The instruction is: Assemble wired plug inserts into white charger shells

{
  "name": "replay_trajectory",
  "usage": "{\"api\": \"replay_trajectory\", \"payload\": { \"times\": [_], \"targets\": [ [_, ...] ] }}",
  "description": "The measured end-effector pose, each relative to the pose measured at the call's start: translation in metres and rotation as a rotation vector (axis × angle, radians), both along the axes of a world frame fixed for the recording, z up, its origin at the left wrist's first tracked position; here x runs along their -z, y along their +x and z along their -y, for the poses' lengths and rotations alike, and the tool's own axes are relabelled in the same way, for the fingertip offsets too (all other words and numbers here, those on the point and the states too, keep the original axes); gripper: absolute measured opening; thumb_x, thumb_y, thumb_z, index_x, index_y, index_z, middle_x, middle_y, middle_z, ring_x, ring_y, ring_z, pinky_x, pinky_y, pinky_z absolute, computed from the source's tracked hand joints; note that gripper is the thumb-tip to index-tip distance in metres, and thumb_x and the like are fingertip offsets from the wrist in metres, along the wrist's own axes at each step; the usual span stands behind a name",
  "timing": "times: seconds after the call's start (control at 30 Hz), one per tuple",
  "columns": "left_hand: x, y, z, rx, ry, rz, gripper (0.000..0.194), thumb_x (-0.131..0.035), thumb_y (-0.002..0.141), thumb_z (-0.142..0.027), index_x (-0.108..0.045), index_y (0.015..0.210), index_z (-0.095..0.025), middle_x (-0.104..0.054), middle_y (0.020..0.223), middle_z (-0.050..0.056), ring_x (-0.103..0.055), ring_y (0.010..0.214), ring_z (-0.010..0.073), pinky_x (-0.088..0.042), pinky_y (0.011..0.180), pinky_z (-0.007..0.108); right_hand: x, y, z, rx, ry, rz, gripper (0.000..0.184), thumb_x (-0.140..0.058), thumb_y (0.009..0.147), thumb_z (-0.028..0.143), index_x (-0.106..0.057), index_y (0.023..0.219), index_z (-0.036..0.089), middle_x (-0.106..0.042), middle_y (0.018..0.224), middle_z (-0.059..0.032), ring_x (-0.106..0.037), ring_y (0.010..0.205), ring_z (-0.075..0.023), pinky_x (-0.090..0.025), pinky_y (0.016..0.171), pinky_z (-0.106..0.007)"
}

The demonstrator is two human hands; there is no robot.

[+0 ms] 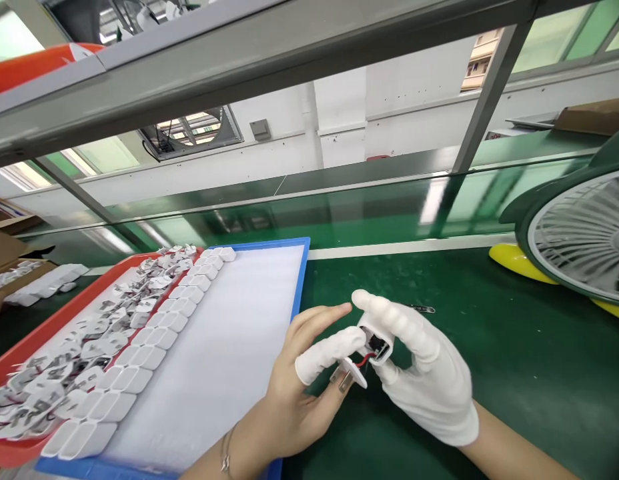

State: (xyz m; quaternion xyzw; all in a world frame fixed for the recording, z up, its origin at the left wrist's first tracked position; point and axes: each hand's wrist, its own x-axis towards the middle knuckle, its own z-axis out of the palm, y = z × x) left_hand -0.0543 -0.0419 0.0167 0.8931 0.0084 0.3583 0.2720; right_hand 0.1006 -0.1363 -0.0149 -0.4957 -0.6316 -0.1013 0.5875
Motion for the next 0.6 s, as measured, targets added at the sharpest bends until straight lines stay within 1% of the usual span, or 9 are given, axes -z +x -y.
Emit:
{"api": "replay_trajectory", "payload": {
  "times": [0.1,0.17,0.2,0.23,0.3,0.4,0.47,0.53,0.6],
  "targets": [
    [-0.0032,-0.002,0.0005,-0.039,0.038,-0.047,0.06,-0.059,0.073,0.003,-0.049,0.126,-0.022,-0.045,0.136,0.013,-0.044,0.12,0.0279,-0.04,0.098,0.049,0.0015,-0.0002,-0.0008,-0.01,-0.021,0.002,0.072,-0.052,0.082,-0.001,-0.027,0.145,0.02,-0.058,0.127,-0.0097,-0.057,0.11,-0.0229,-0.053,0.087,-0.039],
    [-0.005,-0.0026,0.0002,-0.021,-0.025,-0.085,0.061,-0.06,0.073,0.002,-0.05,0.126,-0.024,-0.042,0.138,0.011,-0.042,0.122,0.028,-0.039,0.1,0.049,0.0024,-0.0009,-0.0012,-0.009,-0.033,0.009,0.072,-0.053,0.082,0.0,-0.027,0.145,0.02,-0.057,0.128,-0.0094,-0.059,0.109,-0.0235,-0.054,0.086,-0.039],
    [-0.0057,-0.0025,-0.0002,0.0,-0.084,-0.102,0.061,-0.06,0.073,0.001,-0.05,0.127,-0.026,-0.041,0.139,0.01,-0.041,0.123,0.0281,-0.039,0.101,0.048,0.0027,-0.0015,-0.0014,-0.003,-0.036,0.001,0.071,-0.053,0.082,0.001,-0.027,0.145,0.02,-0.058,0.128,-0.0091,-0.06,0.107,-0.0233,-0.054,0.085,-0.039],
    [-0.0063,-0.0024,-0.0007,0.026,-0.163,-0.12,0.06,-0.061,0.075,-0.001,-0.05,0.128,-0.027,-0.04,0.14,0.009,-0.04,0.125,0.0283,-0.038,0.102,0.048,0.003,-0.0022,-0.0015,0.004,-0.04,-0.014,0.071,-0.054,0.082,0.003,-0.028,0.145,0.02,-0.058,0.128,-0.0088,-0.06,0.106,-0.0231,-0.055,0.085,-0.038],
    [-0.0068,-0.0017,-0.0022,0.083,-0.381,-0.158,0.055,-0.062,0.079,-0.008,-0.051,0.128,-0.03,-0.039,0.141,0.008,-0.039,0.127,0.0283,-0.039,0.103,0.045,0.0029,-0.0037,-0.0019,0.025,-0.052,-0.05,0.07,-0.057,0.082,0.005,-0.029,0.144,0.019,-0.058,0.127,-0.008,-0.06,0.108,-0.0226,-0.055,0.086,-0.036],
    [-0.0051,-0.0005,-0.0053,0.177,-0.723,-0.176,0.037,-0.06,0.085,-0.019,-0.059,0.119,-0.031,-0.041,0.14,0.005,-0.043,0.126,0.0261,-0.041,0.103,0.039,0.0014,-0.0046,-0.0022,0.038,-0.069,-0.045,0.068,-0.06,0.084,0.011,-0.03,0.144,0.018,-0.059,0.127,-0.0083,-0.058,0.112,-0.0233,-0.055,0.086,-0.035],
    [-0.0031,0.0001,-0.0072,0.227,-0.85,-0.159,0.028,-0.058,0.087,-0.024,-0.063,0.113,-0.031,-0.044,0.138,0.003,-0.045,0.126,0.0245,-0.04,0.105,0.037,0.0001,-0.0038,-0.0021,0.029,-0.088,-0.013,0.065,-0.06,0.087,0.018,-0.03,0.144,0.018,-0.059,0.126,-0.0098,-0.059,0.11,-0.0239,-0.056,0.085,-0.035],
    [-0.0019,0.0003,-0.0082,0.237,-0.865,-0.161,0.027,-0.055,0.089,-0.025,-0.062,0.114,-0.031,-0.044,0.139,0.003,-0.044,0.127,0.024,-0.039,0.106,0.037,-0.0009,-0.0026,-0.0019,0.029,-0.11,0.004,0.064,-0.059,0.089,0.023,-0.028,0.145,0.016,-0.06,0.124,-0.0113,-0.061,0.107,-0.0236,-0.056,0.084,-0.034],
    [-0.0021,0.0002,-0.0075,0.179,-0.754,-0.197,0.032,-0.054,0.089,-0.023,-0.057,0.12,-0.03,-0.042,0.14,0.005,-0.043,0.127,0.0248,-0.039,0.105,0.04,-0.0017,-0.0017,-0.0018,0.05,-0.115,0.006,0.066,-0.058,0.091,0.024,-0.024,0.146,0.015,-0.063,0.119,-0.0113,-0.062,0.106,-0.0229,-0.057,0.083,-0.032]
  ]
}}
